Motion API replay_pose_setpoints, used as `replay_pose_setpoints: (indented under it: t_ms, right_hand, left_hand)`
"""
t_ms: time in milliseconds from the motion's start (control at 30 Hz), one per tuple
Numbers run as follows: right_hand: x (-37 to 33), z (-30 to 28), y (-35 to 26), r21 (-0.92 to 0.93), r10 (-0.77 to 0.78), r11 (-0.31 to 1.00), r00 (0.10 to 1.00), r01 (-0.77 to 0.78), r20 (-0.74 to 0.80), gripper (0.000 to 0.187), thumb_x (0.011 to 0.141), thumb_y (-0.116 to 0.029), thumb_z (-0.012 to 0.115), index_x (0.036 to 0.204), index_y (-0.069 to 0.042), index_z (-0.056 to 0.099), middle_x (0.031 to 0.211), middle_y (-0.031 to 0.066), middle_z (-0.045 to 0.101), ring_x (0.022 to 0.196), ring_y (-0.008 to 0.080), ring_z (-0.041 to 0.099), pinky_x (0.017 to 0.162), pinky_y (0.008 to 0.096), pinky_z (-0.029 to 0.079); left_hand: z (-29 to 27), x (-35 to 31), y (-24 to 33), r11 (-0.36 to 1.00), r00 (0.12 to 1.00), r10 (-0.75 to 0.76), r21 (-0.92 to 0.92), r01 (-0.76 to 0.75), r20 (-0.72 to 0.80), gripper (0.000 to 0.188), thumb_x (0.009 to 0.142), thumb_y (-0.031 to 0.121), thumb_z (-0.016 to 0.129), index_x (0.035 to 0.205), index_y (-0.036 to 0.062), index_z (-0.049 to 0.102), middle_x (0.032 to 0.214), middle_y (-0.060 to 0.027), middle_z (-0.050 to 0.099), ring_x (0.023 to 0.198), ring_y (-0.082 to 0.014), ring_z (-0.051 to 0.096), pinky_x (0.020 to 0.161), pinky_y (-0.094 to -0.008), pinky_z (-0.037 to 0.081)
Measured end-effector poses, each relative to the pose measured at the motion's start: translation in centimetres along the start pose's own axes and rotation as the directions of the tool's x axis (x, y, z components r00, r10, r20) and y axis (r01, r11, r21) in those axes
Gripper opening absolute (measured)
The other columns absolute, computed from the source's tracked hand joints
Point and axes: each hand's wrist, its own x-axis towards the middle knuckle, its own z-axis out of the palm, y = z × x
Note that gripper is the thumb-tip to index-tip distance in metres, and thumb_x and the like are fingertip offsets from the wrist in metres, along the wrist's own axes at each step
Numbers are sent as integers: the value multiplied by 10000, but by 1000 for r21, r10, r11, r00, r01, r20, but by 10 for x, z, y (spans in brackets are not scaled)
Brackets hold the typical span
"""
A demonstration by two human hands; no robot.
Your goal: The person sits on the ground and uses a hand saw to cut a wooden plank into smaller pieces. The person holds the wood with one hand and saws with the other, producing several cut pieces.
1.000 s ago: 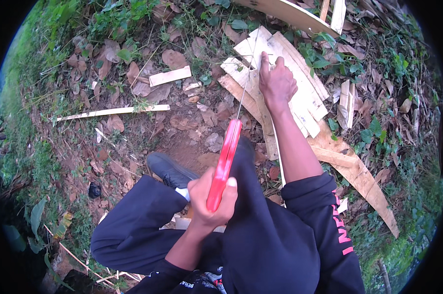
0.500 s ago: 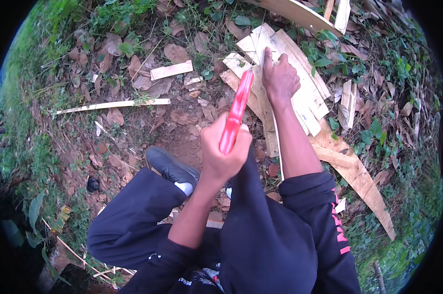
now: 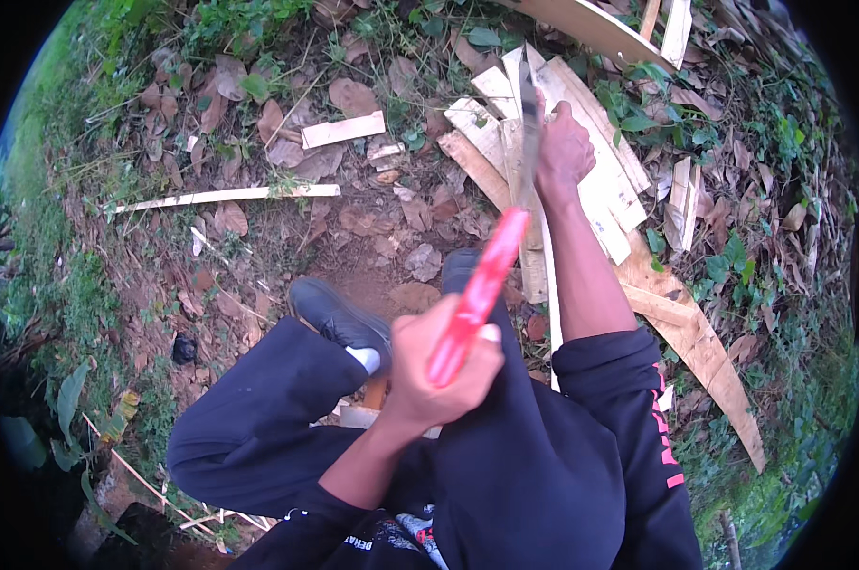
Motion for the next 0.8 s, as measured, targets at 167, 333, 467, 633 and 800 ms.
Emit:
replay_pose_setpoints:
  t_ms: [167, 333, 467, 633, 800]
  right_hand:
    - [-8, 1, -1, 5, 47, 999, 999, -47, -26, 684, 966, -654, 359, 1107, -45, 637, 971, 224, 701, 915, 418, 685, 788, 525, 506]
    - [-4, 7, -2, 27, 24, 999, 998, -22, -65, 730, 958, -695, 332, 1114, -56, 647, 948, 260, 699, 952, 442, 674, 826, 544, 491]
    - [-9, 2, -6, 12, 52, 999, 998, -51, -31, 674, 962, -642, 380, 1111, -38, 639, 968, 236, 695, 935, 431, 676, 824, 534, 495]
    - [-12, 4, -4, 18, 46, 999, 998, -46, -36, 677, 962, -638, 379, 1112, -32, 640, 968, 237, 695, 938, 433, 676, 825, 534, 496]
    - [-9, 2, -5, -4, 70, 998, 998, -70, -4, 681, 962, -643, 375, 1121, -36, 639, 968, 230, 693, 937, 428, 677, 821, 535, 493]
  left_hand:
    - [3, -24, -18, 992, 985, 73, 116, -55, -156, 116, 826, 82, 657, 789, -3, 589, 527, -41, 428, 411, -174, 472, 453, -313, 387]
    - [1, 3, -18, 993, 986, 120, 31, -118, -113, 103, 847, 57, 633, 789, 7, 564, 533, -19, 434, 431, -111, 458, 453, -296, 365]
    - [9, 16, -23, 997, 992, 83, 8, -82, -94, 88, 849, 49, 631, 806, -2, 574, 550, -26, 462, 457, -94, 475, 468, -281, 380]
    - [-3, 2, -27, 994, 983, 109, 37, -105, -150, 88, 822, 46, 635, 794, 9, 561, 529, -46, 499, 450, -101, 519, 466, -305, 413]
    - [11, 13, -33, 1000, 996, 17, 11, -17, -83, 112, 871, 47, 610, 929, -42, 642, 632, -25, 569, 579, -84, 564, 555, -255, 442]
